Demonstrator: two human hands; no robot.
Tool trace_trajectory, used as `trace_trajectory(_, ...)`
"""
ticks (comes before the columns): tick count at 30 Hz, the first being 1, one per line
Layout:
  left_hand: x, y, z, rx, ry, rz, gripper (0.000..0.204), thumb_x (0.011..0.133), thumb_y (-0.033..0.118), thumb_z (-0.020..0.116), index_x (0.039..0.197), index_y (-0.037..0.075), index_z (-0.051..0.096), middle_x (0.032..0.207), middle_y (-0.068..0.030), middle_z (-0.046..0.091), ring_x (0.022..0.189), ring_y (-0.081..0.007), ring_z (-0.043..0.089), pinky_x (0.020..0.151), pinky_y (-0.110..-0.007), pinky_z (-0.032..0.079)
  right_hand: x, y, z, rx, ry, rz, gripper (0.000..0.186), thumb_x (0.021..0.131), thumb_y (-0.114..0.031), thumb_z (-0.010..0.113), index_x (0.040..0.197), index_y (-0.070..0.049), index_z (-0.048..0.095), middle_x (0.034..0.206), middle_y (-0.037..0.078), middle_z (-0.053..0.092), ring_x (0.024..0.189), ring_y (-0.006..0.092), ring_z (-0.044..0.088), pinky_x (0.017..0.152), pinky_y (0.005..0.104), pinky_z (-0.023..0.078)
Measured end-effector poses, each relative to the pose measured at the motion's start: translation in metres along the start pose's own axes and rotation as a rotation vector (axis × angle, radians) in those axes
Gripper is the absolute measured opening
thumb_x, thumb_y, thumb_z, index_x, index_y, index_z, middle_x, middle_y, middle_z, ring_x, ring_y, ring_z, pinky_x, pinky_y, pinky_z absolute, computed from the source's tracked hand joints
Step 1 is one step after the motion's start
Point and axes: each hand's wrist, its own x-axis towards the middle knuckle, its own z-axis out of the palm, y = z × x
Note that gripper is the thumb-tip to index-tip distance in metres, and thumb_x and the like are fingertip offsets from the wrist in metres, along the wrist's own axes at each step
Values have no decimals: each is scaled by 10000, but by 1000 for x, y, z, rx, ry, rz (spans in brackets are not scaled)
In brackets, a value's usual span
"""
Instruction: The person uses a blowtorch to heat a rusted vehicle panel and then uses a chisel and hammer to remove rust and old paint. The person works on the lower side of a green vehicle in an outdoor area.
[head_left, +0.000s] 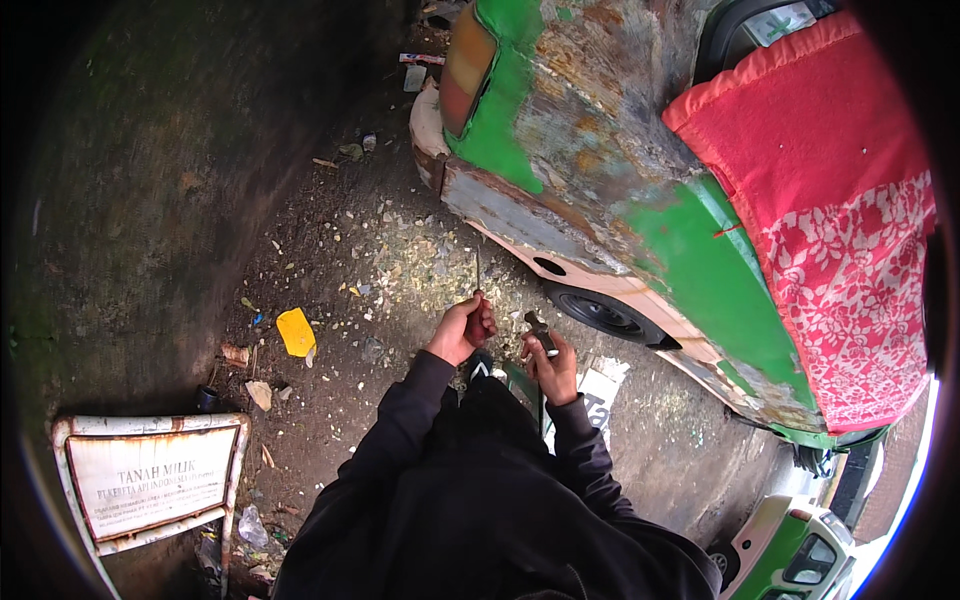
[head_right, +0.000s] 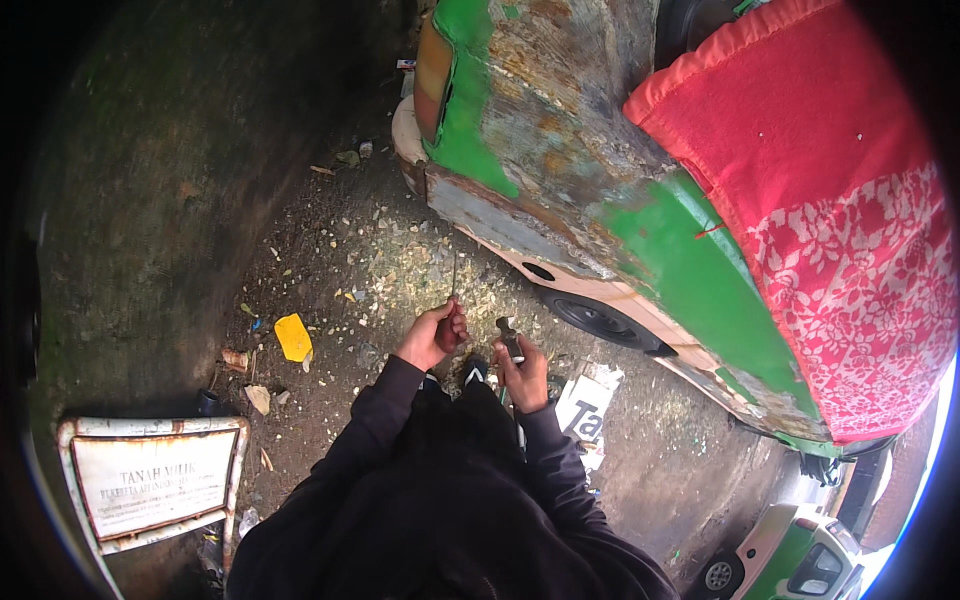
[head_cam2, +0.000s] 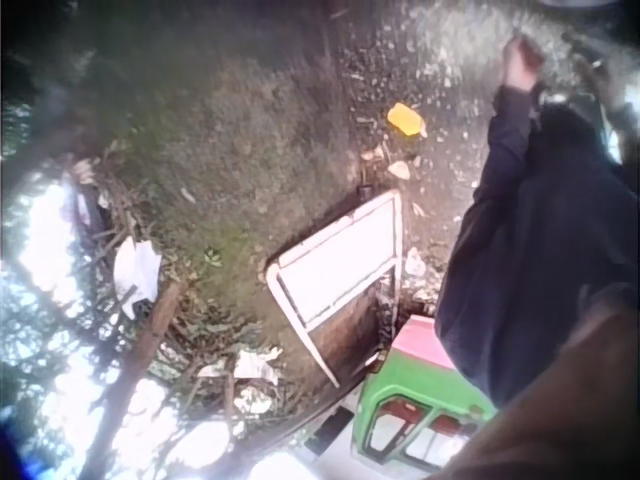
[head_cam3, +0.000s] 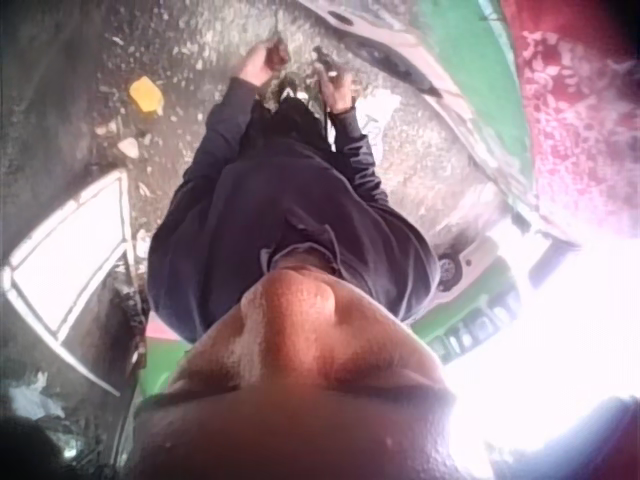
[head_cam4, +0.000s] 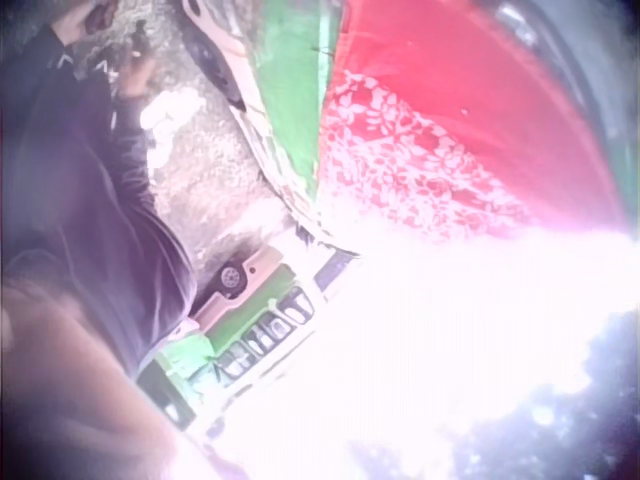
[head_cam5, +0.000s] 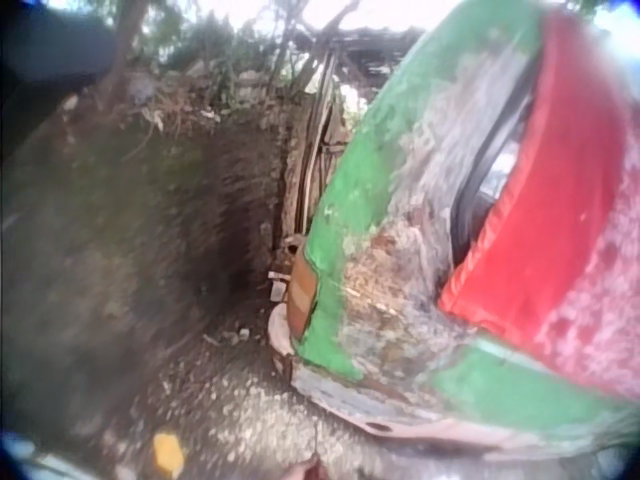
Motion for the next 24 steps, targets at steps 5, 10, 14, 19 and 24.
trace_trajectory(5,17,0,1,-46,88,6,217,1025,235,451,944,56,542,701,21,455,604,-109,435,570,-280,395,11,-18,5,159,-101,-63,291,1020,-205,490,1179,32,550,824,56,663,492,49,454,448,215,362)
trace_trajectory(10,39,-3,4,-58,107,-3,248,1013,226,418,997,19,553,697,23,433,598,-107,417,564,-281,386,29,-8,-10,318,-281,-33,398,1039,-216,371,1337,33,456,975,117,644,535,73,464,493,227,402)
trace_trajectory(14,58,-3,2,-123,145,39,286,1000,225,415,1056,-15,558,690,20,427,598,-113,419,565,-285,388,41,3,-21,235,-377,-30,386,1039,-217,367,1311,24,497,882,77,626,552,61,443,503,216,373)
trace_trajectory(19,76,-5,0,-96,196,148,275,1003,205,420,1064,-23,562,688,9,436,604,-126,435,577,-291,403,65,19,-35,175,-463,82,354,1008,-205,390,1235,0,569,770,16,579,562,38,388,512,220,329)
trace_trajectory(24,93,-15,4,-141,232,252,255,1007,208,441,1050,-10,566,699,10,447,626,-118,447,586,-298,414,85,39,-44,147,-525,132,350,991,-200,396,1208,5,580,740,13,556,559,44,395,514,225,329)
